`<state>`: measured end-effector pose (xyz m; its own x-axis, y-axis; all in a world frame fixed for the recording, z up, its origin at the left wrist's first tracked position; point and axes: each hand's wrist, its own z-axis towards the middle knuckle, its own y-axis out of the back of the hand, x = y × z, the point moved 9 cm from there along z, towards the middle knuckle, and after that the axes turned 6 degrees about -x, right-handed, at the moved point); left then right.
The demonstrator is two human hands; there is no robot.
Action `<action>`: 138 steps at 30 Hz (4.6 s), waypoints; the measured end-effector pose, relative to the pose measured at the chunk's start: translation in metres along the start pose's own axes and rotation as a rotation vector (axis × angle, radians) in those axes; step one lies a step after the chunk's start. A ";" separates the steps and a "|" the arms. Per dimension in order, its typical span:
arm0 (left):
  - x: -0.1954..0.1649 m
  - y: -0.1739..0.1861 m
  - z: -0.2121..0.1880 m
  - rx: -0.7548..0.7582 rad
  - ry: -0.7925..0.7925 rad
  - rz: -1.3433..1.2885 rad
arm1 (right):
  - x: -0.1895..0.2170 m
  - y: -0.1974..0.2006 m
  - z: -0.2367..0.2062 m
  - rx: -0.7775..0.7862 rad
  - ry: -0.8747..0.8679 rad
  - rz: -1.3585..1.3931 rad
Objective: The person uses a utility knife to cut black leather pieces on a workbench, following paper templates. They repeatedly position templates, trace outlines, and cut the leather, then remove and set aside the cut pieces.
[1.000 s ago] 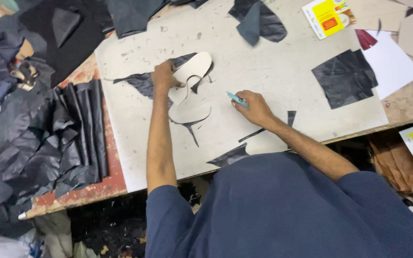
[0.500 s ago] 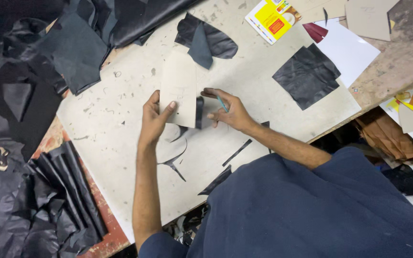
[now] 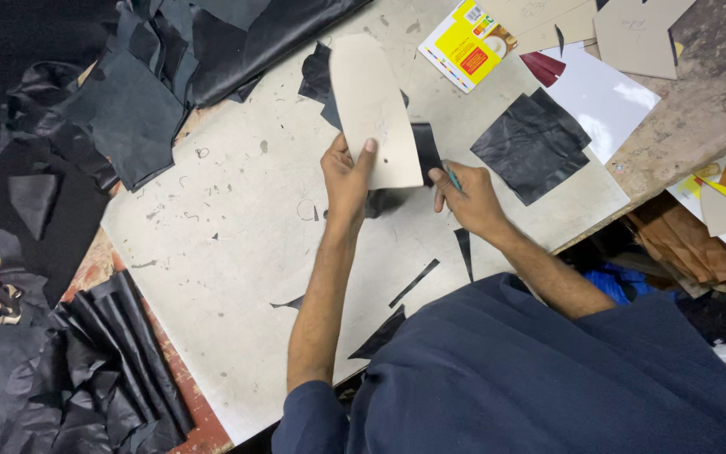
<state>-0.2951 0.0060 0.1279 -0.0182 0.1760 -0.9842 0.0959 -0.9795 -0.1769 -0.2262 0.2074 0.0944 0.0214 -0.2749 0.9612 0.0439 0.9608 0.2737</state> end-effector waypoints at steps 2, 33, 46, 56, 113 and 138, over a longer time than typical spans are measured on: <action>0.003 0.002 0.011 -0.096 0.058 -0.055 | -0.002 0.012 0.001 -0.041 -0.044 0.185; -0.041 0.106 0.180 -0.484 -0.381 -0.295 | -0.046 0.023 -0.115 0.128 -0.164 -0.232; -0.007 0.037 0.130 -0.520 -0.216 -0.087 | -0.062 0.039 -0.068 0.038 -0.291 -0.242; 0.081 0.059 0.057 -0.299 0.012 0.148 | -0.076 0.089 -0.094 0.084 -0.394 -0.445; 0.109 -0.179 -0.421 1.877 -0.124 0.225 | -0.015 0.182 -0.219 -0.390 -0.003 -0.791; 0.109 -0.129 -0.144 -0.182 0.342 -0.550 | 0.022 0.199 0.371 -0.470 0.416 -0.340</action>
<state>-0.1660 0.1654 0.0431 0.2010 0.6949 -0.6904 0.3295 -0.7117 -0.6204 -0.5870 0.4064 0.1821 0.3050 -0.6377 0.7073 0.5398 0.7277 0.4232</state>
